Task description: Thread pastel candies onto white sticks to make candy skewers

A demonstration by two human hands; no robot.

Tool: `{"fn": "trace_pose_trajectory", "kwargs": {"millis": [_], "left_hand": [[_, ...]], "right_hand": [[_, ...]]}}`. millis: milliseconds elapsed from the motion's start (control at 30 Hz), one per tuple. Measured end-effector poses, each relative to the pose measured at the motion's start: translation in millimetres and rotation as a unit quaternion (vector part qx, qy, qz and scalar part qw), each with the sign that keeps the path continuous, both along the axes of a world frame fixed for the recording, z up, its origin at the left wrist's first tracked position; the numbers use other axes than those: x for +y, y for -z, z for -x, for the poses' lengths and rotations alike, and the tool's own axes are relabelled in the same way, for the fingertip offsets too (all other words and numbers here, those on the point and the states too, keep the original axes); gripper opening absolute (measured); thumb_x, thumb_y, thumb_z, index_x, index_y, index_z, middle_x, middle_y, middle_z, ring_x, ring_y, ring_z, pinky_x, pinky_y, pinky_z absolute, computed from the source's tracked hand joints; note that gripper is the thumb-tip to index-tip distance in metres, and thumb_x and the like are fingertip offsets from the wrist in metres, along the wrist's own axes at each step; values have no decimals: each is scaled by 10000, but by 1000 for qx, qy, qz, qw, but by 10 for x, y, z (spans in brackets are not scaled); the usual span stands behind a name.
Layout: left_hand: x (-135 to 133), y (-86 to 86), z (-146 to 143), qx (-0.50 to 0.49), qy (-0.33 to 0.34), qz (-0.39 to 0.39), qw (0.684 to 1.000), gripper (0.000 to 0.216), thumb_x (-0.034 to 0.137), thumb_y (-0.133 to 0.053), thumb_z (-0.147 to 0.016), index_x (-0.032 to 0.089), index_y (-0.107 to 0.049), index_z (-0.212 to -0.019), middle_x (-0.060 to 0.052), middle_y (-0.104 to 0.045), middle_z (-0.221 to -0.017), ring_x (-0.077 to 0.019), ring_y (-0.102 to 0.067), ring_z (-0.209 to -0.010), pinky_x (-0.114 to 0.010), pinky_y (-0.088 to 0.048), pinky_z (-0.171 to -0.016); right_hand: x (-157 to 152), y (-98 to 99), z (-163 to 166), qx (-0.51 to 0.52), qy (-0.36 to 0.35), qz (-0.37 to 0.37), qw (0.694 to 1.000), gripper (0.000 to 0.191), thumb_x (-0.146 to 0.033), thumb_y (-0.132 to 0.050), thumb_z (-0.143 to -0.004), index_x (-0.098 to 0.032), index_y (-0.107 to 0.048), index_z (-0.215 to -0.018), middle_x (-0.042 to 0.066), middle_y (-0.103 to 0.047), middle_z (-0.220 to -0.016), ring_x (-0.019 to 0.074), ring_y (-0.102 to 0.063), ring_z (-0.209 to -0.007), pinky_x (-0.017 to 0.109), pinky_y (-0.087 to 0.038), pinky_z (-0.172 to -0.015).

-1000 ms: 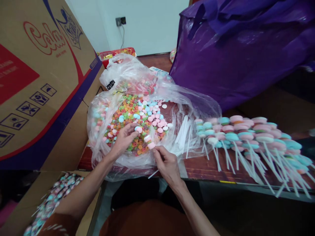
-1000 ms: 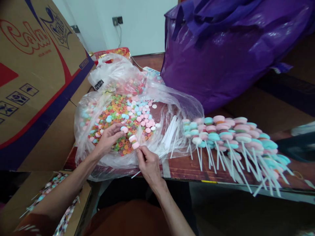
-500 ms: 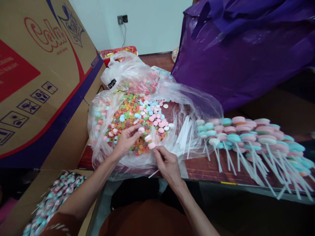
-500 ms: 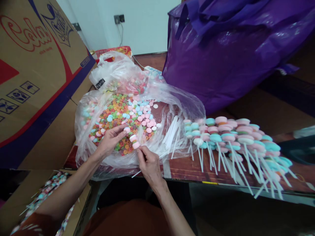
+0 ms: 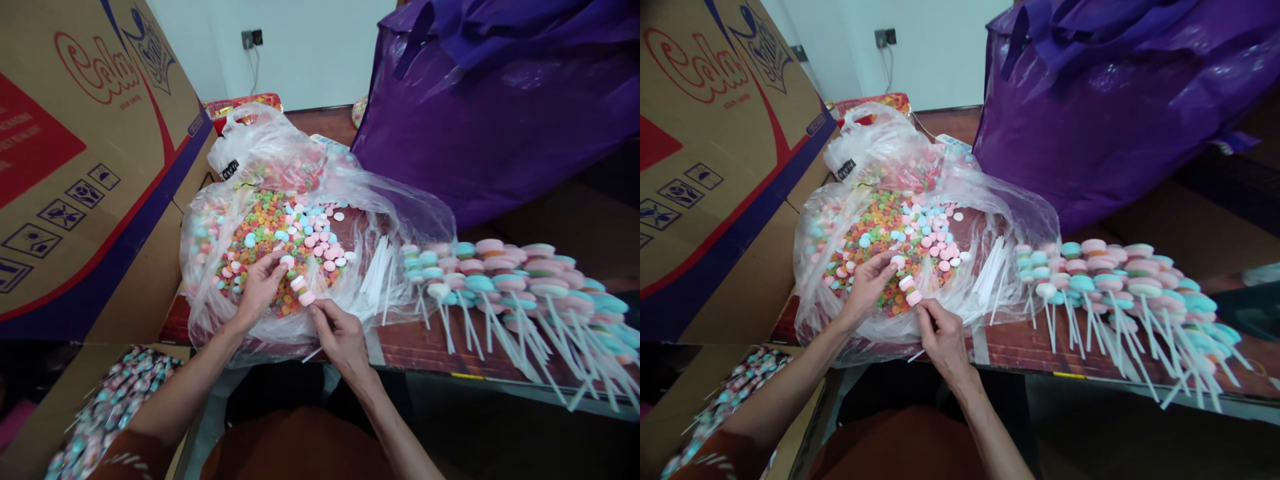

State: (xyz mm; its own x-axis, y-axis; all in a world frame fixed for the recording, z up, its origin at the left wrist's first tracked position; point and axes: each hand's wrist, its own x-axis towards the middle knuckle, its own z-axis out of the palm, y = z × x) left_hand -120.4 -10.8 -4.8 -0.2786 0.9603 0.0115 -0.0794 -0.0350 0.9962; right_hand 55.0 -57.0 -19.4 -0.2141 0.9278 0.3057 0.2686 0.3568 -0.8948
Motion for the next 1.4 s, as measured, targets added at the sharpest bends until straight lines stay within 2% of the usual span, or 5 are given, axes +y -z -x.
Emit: {"fn": "trace_pose_trajectory", "kwargs": {"millis": [467, 700, 833, 1067, 1400], "left_hand": [[-53, 176, -123, 123, -26, -63, 990, 236, 216, -641, -833, 167, -747, -1038, -82, -754, -1047, -188, -687, -972, -309, -532, -895], [-126, 104, -128, 209, -1, -113, 971, 253, 236, -582, -917, 186, -747, -1102, -85, -750, -1104, -185, -689, -1036, -315, -538, -940], [-155, 74, -143, 222, -12, -132, 966, 258, 270, -592, -932, 188, -744, -1123, -91, -747, -1129, -185, -688, -1056, -317, -541, -954], [-171, 178, -145, 233, -43, -132, 962, 226, 263, -622, -918, 194, -766, -1078, -82, -761, -1055, -175, -705, -980, -288, -564, -872], [-234, 192, -140, 241, -7, -117, 963, 256, 241, -576, -923, 208, -773, -1082, -75, -760, -1046, -165, -705, -960, -276, -567, -855]], "right_hand": [[-73, 28, 131, -1, 67, 63, 996, 267, -316, -485, -962, -177, -606, -769, -67, -406, -573, 84, -384, -505, 211, -300, -501], [-58, 69, 171, -6, 68, 57, 996, 256, -297, -474, -964, -185, -576, -758, -68, -395, -585, 86, -368, -513, 216, -279, -503], [-52, 81, 188, 3, 63, 48, 997, 256, -289, -472, -967, -189, -556, -747, -69, -393, -585, 86, -371, -514, 215, -286, -510], [-77, 131, 205, 17, 64, 33, 997, 228, -272, -471, -974, -186, -571, -788, -69, -397, -604, 84, -364, -521, 216, -286, -513], [-38, 88, 248, -2, 69, 44, 997, 243, -279, -452, -975, -191, -556, -774, -70, -386, -588, 90, -373, -516, 215, -301, -519]]}}
